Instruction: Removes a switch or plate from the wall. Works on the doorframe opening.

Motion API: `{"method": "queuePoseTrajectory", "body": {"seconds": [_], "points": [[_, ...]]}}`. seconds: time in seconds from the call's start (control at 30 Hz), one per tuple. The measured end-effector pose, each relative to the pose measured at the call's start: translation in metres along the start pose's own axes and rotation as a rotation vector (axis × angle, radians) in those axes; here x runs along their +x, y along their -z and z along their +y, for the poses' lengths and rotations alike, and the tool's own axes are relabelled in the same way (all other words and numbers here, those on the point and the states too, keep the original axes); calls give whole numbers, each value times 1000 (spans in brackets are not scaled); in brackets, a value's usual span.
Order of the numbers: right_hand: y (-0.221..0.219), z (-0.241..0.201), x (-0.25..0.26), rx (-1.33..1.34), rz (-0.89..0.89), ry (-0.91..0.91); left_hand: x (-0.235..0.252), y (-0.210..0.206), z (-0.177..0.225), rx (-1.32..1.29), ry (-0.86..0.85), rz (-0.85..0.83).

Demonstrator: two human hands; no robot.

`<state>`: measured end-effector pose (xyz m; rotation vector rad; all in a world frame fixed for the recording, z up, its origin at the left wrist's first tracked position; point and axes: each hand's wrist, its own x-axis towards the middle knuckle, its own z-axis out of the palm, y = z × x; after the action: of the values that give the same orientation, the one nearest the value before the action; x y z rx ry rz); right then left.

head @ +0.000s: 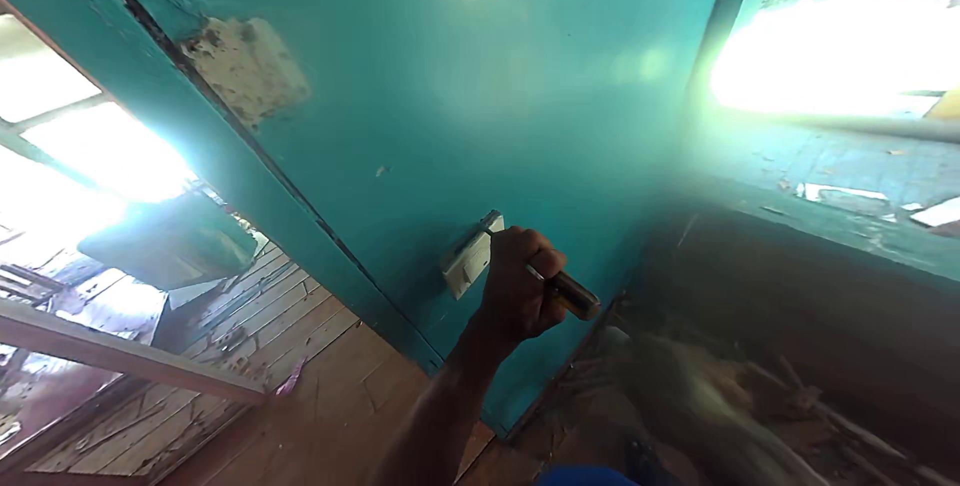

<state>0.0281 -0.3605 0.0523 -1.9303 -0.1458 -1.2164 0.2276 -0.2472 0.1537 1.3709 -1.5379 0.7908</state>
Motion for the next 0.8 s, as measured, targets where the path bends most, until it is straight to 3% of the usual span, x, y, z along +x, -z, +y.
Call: {"method": "queuePoseTrajectory", "body": {"seconds": [0.13, 0.27, 0.4, 0.5, 0.57, 0.63, 0.8], "points": [[-6, -18, 22, -40, -23, -270, 0, 2, -20, 83, 94, -36], [9, -23, 12, 102, -25, -7, 4, 1, -17, 27, 44, -16], [24, -13, -1, 140, 89, 88, 9, -5, 35, 11, -91, -114], [71, -46, -4, 60, 231, -184, -7, -34, 60, -122, -63, -212], [91, -26, -28, 51, 400, -276, -29, -57, 65, -247, 25, -292], [114, -11, -64, -99, 496, -515, -55, -85, 73, -393, 170, -395], [175, 32, -174, -471, 262, -1278, -112, -148, 111, -619, 613, -667]]}}
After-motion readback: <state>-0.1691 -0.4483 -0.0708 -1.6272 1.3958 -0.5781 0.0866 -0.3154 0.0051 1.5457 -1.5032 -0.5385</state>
